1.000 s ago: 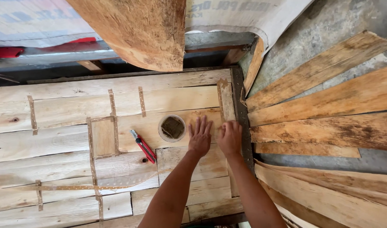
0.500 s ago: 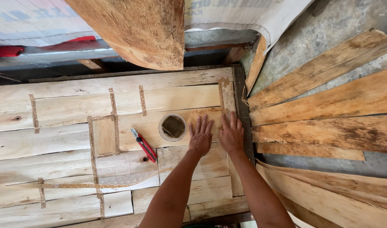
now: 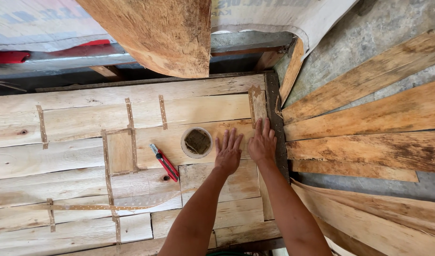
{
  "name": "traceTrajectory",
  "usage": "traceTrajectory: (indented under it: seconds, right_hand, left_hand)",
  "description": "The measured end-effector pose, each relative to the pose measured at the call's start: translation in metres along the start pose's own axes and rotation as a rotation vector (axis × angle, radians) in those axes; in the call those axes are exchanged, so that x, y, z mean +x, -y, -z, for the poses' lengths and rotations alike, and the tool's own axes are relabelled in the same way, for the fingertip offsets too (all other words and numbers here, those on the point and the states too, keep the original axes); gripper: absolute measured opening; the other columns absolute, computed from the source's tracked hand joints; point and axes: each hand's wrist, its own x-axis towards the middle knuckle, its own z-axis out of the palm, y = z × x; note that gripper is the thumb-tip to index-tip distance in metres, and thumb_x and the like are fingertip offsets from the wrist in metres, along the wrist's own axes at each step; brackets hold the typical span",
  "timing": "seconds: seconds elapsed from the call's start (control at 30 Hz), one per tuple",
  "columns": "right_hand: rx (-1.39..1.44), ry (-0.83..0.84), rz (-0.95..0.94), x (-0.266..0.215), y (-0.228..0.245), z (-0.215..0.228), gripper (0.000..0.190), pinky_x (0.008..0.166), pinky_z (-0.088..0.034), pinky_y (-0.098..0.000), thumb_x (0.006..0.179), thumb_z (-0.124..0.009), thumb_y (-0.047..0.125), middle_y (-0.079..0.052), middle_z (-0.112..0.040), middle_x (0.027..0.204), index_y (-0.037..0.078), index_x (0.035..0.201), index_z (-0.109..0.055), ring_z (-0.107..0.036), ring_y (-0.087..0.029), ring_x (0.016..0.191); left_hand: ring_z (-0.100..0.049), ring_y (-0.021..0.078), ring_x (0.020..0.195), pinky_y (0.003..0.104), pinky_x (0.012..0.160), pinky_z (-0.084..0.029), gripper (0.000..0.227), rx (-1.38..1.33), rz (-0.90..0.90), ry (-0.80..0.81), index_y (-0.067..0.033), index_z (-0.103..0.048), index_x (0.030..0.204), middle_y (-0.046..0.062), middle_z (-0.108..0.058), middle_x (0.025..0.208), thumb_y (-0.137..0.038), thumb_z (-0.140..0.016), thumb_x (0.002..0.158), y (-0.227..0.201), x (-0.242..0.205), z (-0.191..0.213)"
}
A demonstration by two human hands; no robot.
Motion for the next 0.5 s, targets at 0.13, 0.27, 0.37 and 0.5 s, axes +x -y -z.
traceTrajectory:
  seconds: [0.13,0.27,0.37,0.5]
  right_hand:
    - [0.098,-0.030,-0.030,0.014,-0.013,-0.008,0.082,0.105,-0.039,-0.0514,0.094,-0.059,0.016,-0.016,-0.025,0.167,0.004,0.164,-0.018,-0.042,-0.040,0.134]
    - [0.497,-0.230,0.080,0.033,-0.040,-0.026,0.078,0.097,-0.050,-0.0463,0.094,-0.055,0.006,-0.019,-0.062,0.131,0.010,0.165,-0.023,-0.062,-0.036,0.113]
    - [0.684,-0.129,0.017,0.045,-0.047,-0.023,0.062,0.090,-0.055,-0.0442,0.100,-0.049,0.006,-0.012,-0.076,0.106,0.014,0.159,-0.035,-0.073,-0.029,0.097]
    - [0.480,-0.059,0.029,0.058,-0.041,0.005,0.042,0.081,-0.054,-0.0468,0.098,-0.059,0.012,-0.013,-0.074,0.103,0.010,0.139,-0.053,-0.070,-0.034,0.094]
  left_hand:
    - [0.005,0.0293,0.160,0.060,0.124,0.006,0.065,0.003,0.009,0.016,-0.0210,-0.018,0.164,0.006,0.000,0.174,-0.027,-0.043,0.105,0.000,0.000,0.003]
    - [0.005,0.0296,0.160,0.060,0.124,0.006,0.065,0.005,0.009,0.026,-0.0208,-0.018,0.164,0.006,0.000,0.174,-0.027,-0.043,0.105,-0.002,-0.001,0.003]
    - [0.005,0.0295,0.160,0.060,0.124,0.006,0.064,0.010,0.012,0.026,-0.0207,-0.018,0.164,0.006,0.001,0.174,-0.027,-0.042,0.105,0.000,0.001,0.001]
    - [0.006,0.0294,0.159,0.060,0.123,0.006,0.064,0.030,0.000,0.019,-0.0205,-0.017,0.164,0.006,0.003,0.173,-0.026,-0.041,0.105,0.001,0.000,0.000]
